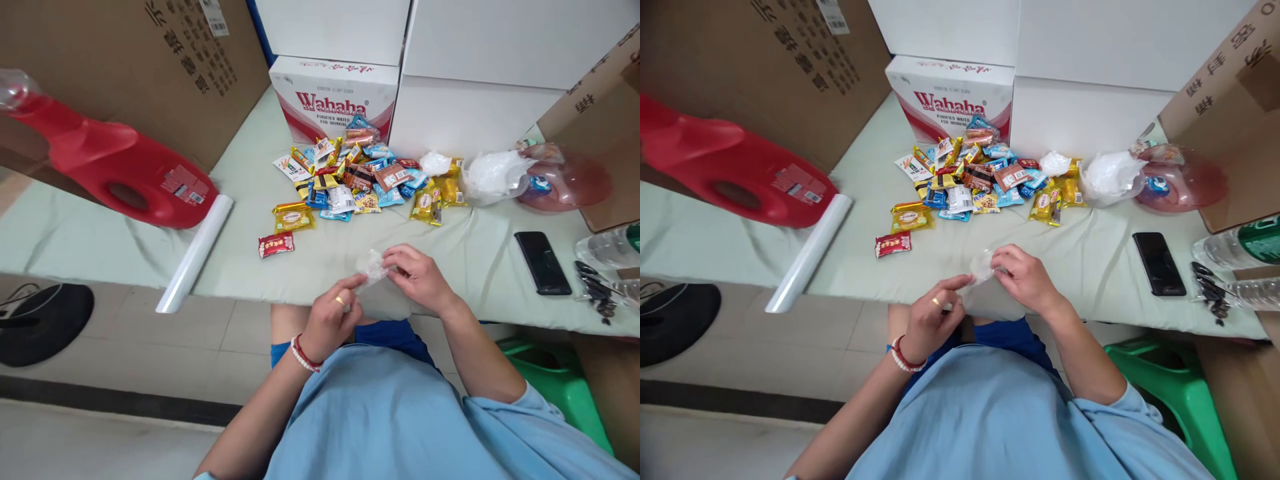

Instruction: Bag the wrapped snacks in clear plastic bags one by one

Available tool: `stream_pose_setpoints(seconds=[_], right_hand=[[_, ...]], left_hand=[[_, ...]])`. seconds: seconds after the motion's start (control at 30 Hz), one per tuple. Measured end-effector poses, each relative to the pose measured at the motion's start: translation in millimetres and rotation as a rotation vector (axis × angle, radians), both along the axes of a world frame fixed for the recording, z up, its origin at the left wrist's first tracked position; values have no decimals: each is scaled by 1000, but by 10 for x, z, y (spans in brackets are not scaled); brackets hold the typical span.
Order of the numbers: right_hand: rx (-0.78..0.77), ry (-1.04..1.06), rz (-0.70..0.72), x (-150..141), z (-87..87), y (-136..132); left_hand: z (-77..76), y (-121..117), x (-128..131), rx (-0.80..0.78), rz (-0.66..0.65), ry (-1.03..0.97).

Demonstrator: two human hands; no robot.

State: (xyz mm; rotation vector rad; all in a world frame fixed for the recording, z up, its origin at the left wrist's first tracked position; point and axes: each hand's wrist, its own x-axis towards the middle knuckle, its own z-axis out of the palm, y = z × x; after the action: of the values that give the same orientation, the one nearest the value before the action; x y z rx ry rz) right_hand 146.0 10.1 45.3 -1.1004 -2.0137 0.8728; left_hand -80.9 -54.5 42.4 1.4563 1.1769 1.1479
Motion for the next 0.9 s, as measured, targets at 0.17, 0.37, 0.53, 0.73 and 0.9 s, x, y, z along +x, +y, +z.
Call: stream_pose_setpoints(seconds=[0.17, 0.37, 0.53, 0.73, 0.9], right_hand=[[184, -12, -231, 100, -101, -201], [285, -60, -147, 85, -389, -512], [293, -65, -151, 86, -466, -592], [256, -56, -150, 136, -522, -633], [37, -52, -32, 230, -527, -644]], left_hand=[[-152, 72, -68, -133, 357, -171], [-269, 145, 0, -450, 245, -526], [-336, 189, 170, -357, 119, -38], [-448, 302, 206, -380, 226, -60], [-370, 338, 167, -555, 334, -610]])
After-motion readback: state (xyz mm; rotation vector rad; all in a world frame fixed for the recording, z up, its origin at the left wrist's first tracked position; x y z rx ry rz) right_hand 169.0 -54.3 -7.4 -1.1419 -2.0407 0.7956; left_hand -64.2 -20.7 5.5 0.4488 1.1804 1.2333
